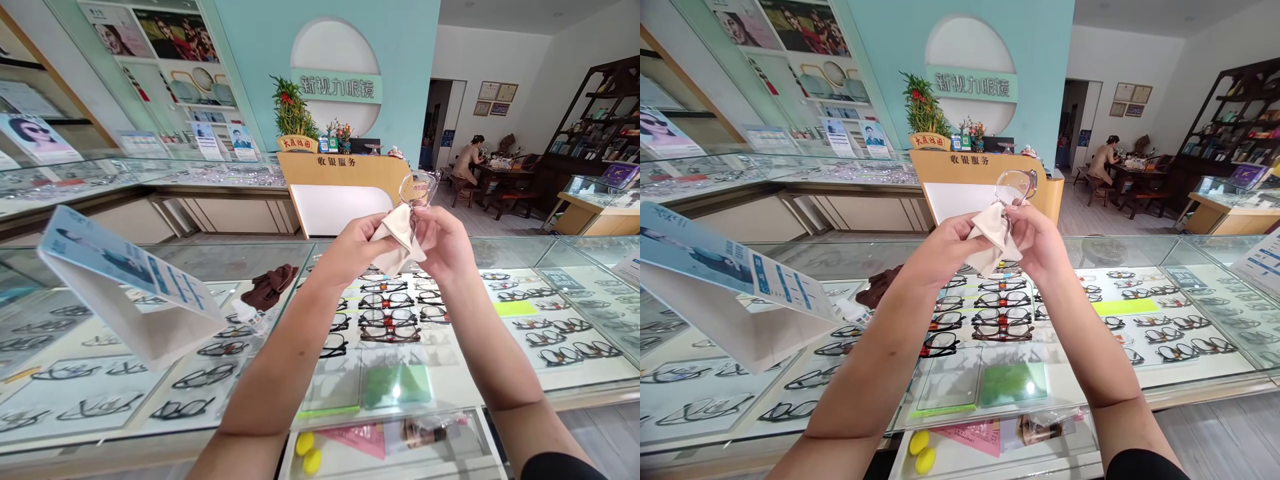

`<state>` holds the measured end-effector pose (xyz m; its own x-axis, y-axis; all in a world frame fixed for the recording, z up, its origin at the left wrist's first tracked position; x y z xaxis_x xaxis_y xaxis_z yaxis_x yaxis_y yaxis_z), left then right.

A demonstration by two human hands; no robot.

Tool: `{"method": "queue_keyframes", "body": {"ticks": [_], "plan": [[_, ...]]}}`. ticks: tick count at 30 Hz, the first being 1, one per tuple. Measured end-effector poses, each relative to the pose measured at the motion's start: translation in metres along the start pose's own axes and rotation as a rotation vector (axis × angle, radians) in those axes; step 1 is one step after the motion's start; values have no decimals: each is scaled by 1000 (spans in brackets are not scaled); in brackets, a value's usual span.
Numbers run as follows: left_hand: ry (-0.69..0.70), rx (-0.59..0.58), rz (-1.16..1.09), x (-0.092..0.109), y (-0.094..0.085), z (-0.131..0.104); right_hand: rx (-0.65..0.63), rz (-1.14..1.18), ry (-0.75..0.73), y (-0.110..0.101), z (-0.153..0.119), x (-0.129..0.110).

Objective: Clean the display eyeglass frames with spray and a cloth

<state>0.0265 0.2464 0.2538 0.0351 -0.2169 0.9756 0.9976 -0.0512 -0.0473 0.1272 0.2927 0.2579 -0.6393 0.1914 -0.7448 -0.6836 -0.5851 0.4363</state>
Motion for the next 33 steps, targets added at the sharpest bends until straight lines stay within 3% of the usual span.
{"method": "queue_keyframes", "body": {"ticks": [4, 10, 15, 21, 25, 29, 33], "plan": [[-6, 67, 80, 0, 0, -1, 56, 40, 2, -3, -1, 2], [90, 241, 368, 8, 5, -11, 166, -30, -35, -13, -3, 4], [162, 342, 507, 18, 4, -21, 262, -118, -171, -25, -2, -10], [144, 427, 533, 32, -12, -31, 73, -231, -83, -18, 5, -9], [195, 422, 419, 42, -23, -36, 55, -256, -120, -18, 6, -14], [186, 305, 416, 41, -11, -33, -58, -185, -67, 1, 1, -6], [192, 322, 410, 40, -9, -33, -22, -173, -57, 0, -1, -4]]}}
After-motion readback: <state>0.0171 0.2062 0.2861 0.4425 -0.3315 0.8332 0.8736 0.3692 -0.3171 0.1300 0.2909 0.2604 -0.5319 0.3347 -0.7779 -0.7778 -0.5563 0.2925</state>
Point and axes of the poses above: each hand's wrist, its own z-axis towards the middle knuckle, its own y-axis out of the palm, x = y × z, the point moved 10 cm from there along z, towards the middle knuckle, and after that the axes turned 12 degrees about -y, right-handed, at the moved point
